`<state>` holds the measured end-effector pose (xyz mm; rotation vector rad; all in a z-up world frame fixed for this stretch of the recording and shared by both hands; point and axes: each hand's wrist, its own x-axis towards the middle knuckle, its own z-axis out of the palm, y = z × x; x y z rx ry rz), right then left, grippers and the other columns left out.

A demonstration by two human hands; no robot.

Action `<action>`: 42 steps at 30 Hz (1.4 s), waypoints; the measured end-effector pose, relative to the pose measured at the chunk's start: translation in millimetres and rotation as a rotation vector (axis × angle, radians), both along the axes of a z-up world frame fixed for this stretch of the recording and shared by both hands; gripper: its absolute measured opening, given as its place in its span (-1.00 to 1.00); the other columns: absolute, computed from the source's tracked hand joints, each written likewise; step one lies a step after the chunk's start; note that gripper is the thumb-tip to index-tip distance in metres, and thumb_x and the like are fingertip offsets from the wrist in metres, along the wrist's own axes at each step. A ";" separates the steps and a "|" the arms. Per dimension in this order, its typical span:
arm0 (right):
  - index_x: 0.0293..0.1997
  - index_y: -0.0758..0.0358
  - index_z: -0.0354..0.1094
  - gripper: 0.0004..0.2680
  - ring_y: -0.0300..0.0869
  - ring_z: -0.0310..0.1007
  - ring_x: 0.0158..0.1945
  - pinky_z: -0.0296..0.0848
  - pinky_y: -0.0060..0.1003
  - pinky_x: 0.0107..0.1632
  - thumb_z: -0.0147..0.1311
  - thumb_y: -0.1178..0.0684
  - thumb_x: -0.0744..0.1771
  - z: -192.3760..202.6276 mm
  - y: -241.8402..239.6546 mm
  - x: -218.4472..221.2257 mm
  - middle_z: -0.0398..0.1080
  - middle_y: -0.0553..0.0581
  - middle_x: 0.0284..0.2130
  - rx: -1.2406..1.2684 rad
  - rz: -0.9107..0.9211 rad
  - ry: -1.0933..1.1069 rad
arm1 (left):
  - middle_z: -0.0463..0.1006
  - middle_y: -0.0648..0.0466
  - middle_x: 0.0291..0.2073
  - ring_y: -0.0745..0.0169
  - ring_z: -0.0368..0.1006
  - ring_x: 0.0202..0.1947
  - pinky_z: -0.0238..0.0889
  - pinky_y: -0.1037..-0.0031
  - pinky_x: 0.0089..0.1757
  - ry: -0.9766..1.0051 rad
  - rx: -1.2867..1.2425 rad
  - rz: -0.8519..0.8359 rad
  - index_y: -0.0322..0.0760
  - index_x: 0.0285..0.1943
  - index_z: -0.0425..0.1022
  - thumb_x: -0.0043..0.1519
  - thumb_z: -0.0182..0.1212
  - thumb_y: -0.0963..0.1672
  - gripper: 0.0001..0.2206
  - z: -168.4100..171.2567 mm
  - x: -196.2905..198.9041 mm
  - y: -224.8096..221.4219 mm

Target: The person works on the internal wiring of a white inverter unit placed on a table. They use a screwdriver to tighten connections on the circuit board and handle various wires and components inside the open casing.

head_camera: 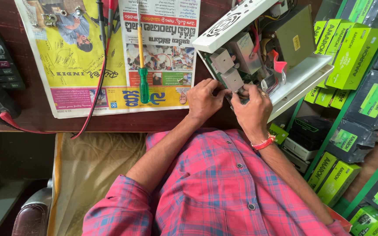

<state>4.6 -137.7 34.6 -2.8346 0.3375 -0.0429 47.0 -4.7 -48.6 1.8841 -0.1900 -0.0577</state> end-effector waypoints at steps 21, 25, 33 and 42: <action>0.02 0.41 0.42 -0.68 0.20 0.47 -0.21 0.41 0.05 -0.07 0.36 0.07 0.25 5.9 11.2 -1.7 0.47 0.32 -0.31 -0.133 0.099 0.054 | 0.52 0.12 -0.45 0.11 0.52 -0.38 0.35 0.30 -0.38 -0.060 -0.060 -0.045 -0.19 -0.36 0.52 -0.01 0.54 -0.06 -0.74 -17.1 -1.1 5.5; -0.09 0.39 0.41 -0.74 0.23 0.47 -0.19 0.41 0.09 -0.08 0.34 0.03 0.27 0.9 13.1 -1.0 0.47 0.32 -0.32 -0.169 0.101 0.108 | 0.49 0.12 -0.45 0.12 0.51 -0.36 0.35 0.30 -0.37 -0.101 -0.060 -0.044 -0.20 -0.35 0.47 0.00 0.52 -0.06 -0.72 -23.9 -2.6 6.5; -0.09 0.41 0.44 -0.78 0.25 0.48 -0.19 0.44 0.08 -0.08 0.29 0.05 0.31 0.9 12.5 2.6 0.48 0.36 -0.28 -0.142 0.076 0.130 | 0.45 0.12 -0.42 0.15 0.50 -0.34 0.37 0.33 -0.35 -0.167 -0.059 -0.046 -0.20 -0.30 0.42 0.05 0.49 -0.08 -0.73 -24.7 -0.1 10.0; -0.19 0.44 0.41 -0.82 0.24 0.46 -0.23 0.41 0.08 -0.09 0.31 0.12 0.31 -1.3 4.7 7.1 0.47 0.35 -0.34 -0.098 0.117 0.129 | 0.42 0.15 -0.45 0.20 0.46 -0.39 0.28 0.33 -0.45 -0.172 0.054 -0.005 -0.18 -0.33 0.41 0.01 0.49 -0.10 -0.73 -16.2 4.0 6.6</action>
